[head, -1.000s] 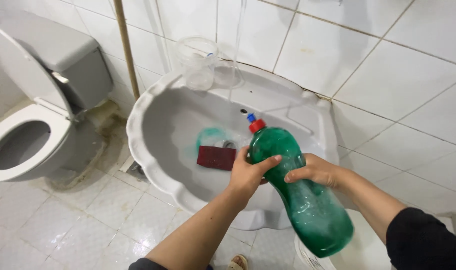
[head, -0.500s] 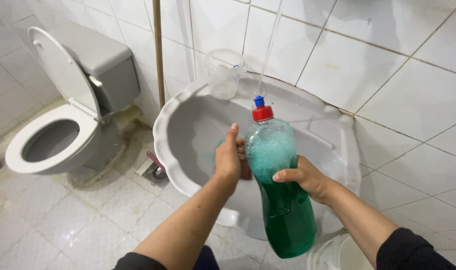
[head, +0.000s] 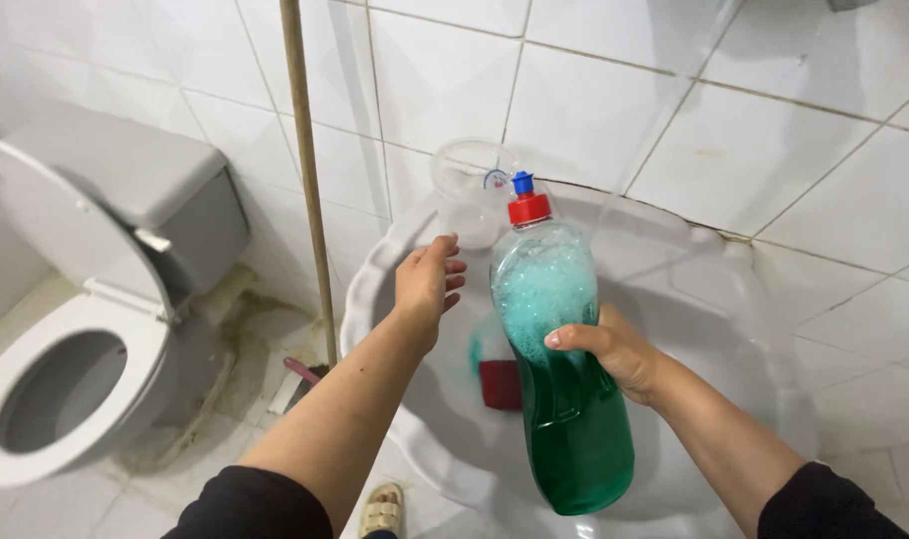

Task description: Washing a sponge and a plastic cup in a bathroom sink, then pouring detergent into the cup.

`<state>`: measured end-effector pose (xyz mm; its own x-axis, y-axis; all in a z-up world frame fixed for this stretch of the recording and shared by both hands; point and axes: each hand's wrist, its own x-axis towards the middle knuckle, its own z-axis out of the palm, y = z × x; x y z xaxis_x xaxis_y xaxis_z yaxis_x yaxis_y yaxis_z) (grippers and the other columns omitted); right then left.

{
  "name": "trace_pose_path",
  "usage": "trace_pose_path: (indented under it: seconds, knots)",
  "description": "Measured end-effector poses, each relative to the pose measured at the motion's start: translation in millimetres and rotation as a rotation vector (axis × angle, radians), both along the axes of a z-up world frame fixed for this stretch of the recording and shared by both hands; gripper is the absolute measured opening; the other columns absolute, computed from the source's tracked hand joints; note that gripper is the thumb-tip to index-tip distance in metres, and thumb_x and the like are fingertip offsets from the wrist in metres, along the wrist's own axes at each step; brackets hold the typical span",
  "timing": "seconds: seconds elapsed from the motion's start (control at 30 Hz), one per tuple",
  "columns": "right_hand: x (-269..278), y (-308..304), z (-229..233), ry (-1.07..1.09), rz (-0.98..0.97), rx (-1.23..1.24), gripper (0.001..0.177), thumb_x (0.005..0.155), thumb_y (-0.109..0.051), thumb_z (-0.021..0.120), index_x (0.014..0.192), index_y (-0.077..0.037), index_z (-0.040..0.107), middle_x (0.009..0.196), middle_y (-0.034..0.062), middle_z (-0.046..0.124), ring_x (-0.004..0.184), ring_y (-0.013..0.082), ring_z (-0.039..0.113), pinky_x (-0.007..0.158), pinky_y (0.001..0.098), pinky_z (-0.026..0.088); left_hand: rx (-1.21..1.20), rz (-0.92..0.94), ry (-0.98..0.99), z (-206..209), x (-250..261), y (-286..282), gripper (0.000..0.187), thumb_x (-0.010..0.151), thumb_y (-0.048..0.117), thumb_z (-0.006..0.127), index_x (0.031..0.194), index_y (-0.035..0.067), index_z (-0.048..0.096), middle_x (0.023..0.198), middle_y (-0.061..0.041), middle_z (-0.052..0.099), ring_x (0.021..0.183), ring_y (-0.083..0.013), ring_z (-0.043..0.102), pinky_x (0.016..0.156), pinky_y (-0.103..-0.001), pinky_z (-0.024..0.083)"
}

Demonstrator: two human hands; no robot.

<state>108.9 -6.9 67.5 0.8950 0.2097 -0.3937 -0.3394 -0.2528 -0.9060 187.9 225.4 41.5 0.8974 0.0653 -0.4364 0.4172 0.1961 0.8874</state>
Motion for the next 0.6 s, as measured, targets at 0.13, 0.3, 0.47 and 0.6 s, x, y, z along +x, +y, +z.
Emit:
trace_pose_path:
  seconds: [0.13,0.3,0.47,0.6]
  knots:
    - [7,32,-4,0.015,-0.121,0.033,0.062,0.065,-0.035,0.073,0.118,-0.003,0.068,0.103,0.0144,0.073,0.096,0.0256,0.070,0.085,0.0411,0.058,-0.017,-0.118,0.005,-6,35,20,0.047,0.085,0.047,0.064,0.117,0.012,0.065,0.109,-0.006,0.069,0.100,-0.0197,0.064,0.085,-0.037,0.053]
    - [3,56,-4,0.039,-0.226,0.090,0.061,0.067,-0.034,0.073,0.117,0.001,0.069,0.103,0.0155,0.072,0.095,0.0270,0.069,0.085,0.0420,0.058,-0.042,-0.205,0.030,1,63,28,0.054,0.082,0.047,0.068,0.121,0.010,0.060,0.118,-0.007,0.065,0.104,-0.0214,0.063,0.087,-0.040,0.055]
    - [-2,62,-5,0.063,-0.279,0.034,0.060,0.068,-0.033,0.073,0.118,0.001,0.069,0.102,0.0174,0.072,0.094,0.0282,0.070,0.084,0.0421,0.058,-0.039,-0.241,0.069,-9,99,17,0.063,0.083,0.045,0.072,0.129,0.006,0.053,0.126,-0.011,0.059,0.109,-0.0255,0.062,0.090,-0.044,0.057]
    - [-5,59,11,0.100,-0.286,-0.009,0.063,0.066,-0.033,0.075,0.117,0.003,0.071,0.105,0.0169,0.073,0.097,0.0274,0.069,0.086,0.0407,0.057,-0.098,-0.179,0.116,-2,124,4,0.067,0.085,0.039,0.076,0.133,0.000,0.049,0.127,-0.015,0.058,0.108,-0.0307,0.063,0.089,-0.047,0.059]
